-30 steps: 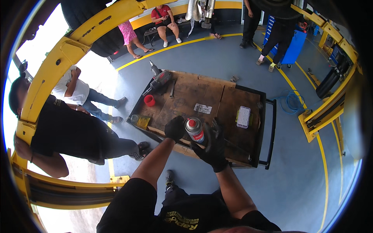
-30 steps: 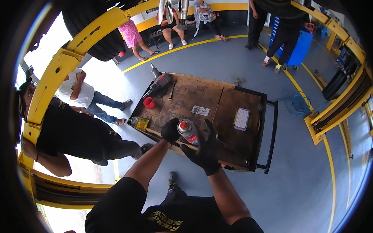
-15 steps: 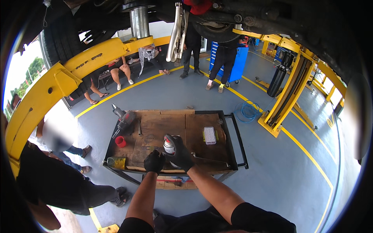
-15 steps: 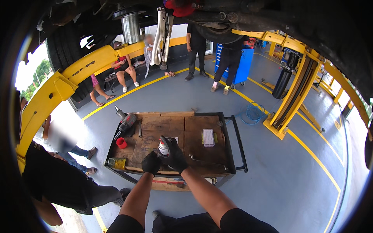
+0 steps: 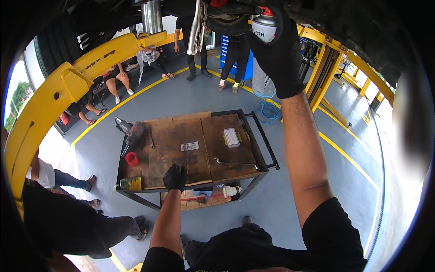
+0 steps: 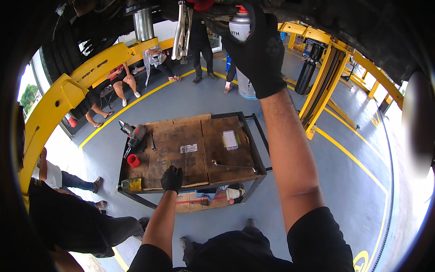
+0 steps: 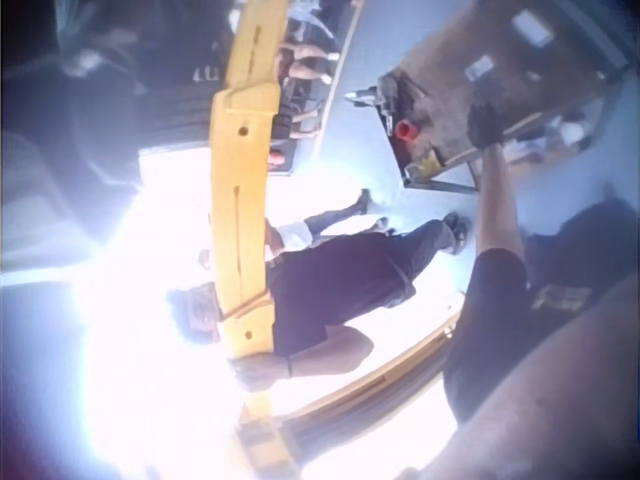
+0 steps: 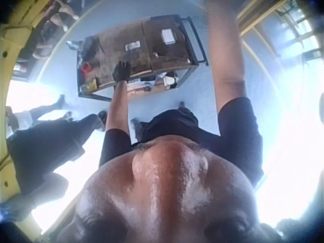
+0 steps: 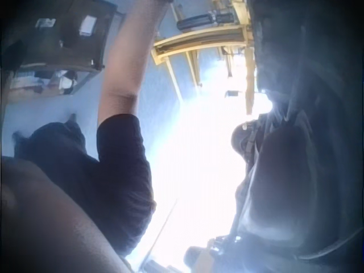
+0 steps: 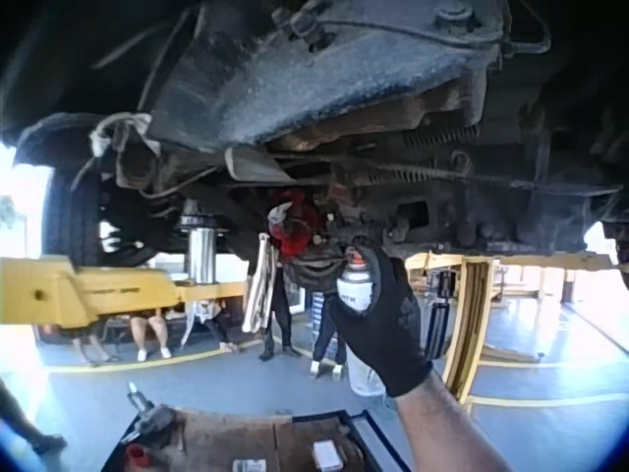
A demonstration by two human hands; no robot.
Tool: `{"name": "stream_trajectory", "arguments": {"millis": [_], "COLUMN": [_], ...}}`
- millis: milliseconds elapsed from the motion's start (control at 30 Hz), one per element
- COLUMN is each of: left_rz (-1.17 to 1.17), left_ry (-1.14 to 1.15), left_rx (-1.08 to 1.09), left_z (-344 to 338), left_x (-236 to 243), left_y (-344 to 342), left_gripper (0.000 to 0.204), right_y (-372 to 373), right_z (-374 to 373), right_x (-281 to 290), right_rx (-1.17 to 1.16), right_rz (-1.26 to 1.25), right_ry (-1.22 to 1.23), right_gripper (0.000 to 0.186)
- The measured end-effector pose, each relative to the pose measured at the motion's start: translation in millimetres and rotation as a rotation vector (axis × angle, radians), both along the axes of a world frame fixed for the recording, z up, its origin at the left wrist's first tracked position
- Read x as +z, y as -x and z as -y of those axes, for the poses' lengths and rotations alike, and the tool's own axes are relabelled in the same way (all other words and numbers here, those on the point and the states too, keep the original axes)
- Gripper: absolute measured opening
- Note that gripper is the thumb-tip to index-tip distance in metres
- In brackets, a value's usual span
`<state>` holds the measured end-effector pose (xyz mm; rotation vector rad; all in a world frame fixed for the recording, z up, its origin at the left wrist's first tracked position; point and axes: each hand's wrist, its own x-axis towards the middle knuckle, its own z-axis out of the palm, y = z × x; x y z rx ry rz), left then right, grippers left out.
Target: The person works under a raised vehicle, using a wrench to loosen and tighten bolts on the suspension system. They apply lubricant from a spray can to the components and wipe the area with a red cloth. The person repeatedly reaches for tools and parts on a nearby cart while performing the repair.
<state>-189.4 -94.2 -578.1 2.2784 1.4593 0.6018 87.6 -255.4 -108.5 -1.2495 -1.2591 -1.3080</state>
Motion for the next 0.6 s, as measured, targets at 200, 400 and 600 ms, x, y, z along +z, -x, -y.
{"name": "stream_trajectory", "arguments": {"millis": [200, 400, 600], "left_rz": [0.018, -0.034, 0.000], "left_ry": [0.022, 0.091, 0.083], "left_rx": [-0.010, -0.033, -0.037], "left_z": [4, 9, 5], "left_x": [-6, 10, 2], "left_y": [6, 7, 9], "left_gripper": [0.038, 0.039, 0.040], "right_y": [3, 13, 24], "right_z": [2, 2, 8], "right_x": [15, 31, 39], "right_rx": [-0.092, -0.134, -0.081], "right_rz": [0.006, -0.029, 0.019], "right_ry": [-0.005, 0.038, 0.082], "right_gripper": [0.071, 0.067, 0.065]}}
